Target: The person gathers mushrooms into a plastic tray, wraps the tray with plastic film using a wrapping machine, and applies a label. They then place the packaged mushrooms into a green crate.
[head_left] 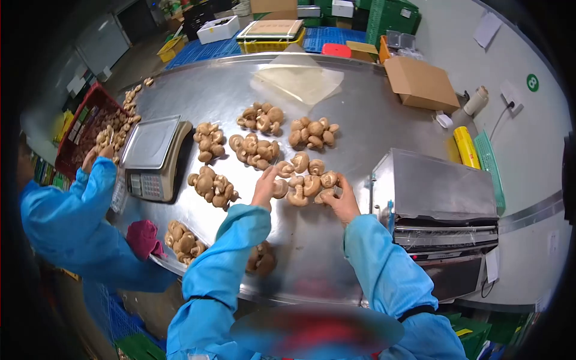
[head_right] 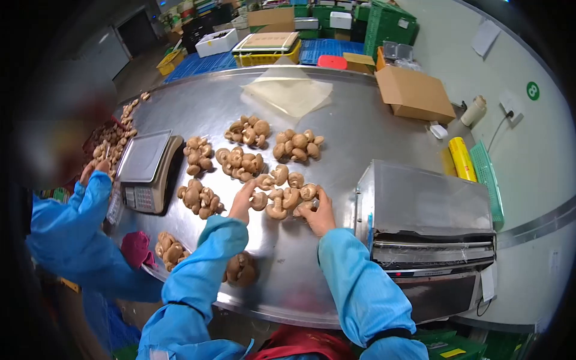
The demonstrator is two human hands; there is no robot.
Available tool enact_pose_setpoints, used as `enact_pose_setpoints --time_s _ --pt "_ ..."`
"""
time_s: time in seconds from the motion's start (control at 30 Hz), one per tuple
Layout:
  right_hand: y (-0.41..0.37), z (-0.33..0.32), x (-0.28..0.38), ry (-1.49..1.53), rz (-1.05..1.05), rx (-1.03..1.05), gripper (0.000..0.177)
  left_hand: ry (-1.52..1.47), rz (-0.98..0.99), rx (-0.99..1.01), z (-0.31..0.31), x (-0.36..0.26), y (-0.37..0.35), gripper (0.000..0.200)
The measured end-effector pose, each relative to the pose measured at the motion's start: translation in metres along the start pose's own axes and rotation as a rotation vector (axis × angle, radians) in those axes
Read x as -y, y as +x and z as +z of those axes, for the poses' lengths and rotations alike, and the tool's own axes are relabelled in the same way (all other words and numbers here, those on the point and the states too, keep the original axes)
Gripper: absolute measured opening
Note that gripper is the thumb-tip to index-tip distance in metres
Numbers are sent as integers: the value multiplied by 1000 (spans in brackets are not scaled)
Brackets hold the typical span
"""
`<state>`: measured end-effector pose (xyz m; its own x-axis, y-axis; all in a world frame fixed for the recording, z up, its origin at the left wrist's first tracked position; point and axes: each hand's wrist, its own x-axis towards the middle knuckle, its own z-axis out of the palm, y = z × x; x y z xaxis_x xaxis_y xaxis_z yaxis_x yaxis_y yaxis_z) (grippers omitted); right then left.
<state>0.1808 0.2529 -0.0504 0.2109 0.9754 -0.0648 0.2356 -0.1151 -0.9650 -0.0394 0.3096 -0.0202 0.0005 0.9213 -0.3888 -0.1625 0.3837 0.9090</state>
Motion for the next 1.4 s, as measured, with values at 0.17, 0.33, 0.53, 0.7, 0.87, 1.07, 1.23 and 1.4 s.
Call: enact_pose_setpoints --time_s 0.17,0.33,0.53,0.7,0.87,1.07,1.23,1.4 --pt "-47 -68 116 326 90 107 75 -66 74 194 24 -72 -74 59" --pt "-67 -160 141 425 51 102 73 -76 109 349 94 -99 -115 61" --pt "-73 -305 116 323 100 109 73 -67 -25 510 221 -65 -129 62" --pt "-59 -397 59 268 155 114 76 9 -141 562 305 -40 -142 72" --pt "-56 -435 44 236 173 114 74 35 -173 521 337 -31 -157 69" --pt "-112 -512 52 -725 -333 189 62 1098 1036 597 254 -44 -167 37" --pt "-118 -497 53 -1341 -841 597 44 1675 1290 1046 259 -56 -170 41" --pt "-107 -461 23 -527 -556 466 22 1733 1345 1203 267 -54 -155 41"
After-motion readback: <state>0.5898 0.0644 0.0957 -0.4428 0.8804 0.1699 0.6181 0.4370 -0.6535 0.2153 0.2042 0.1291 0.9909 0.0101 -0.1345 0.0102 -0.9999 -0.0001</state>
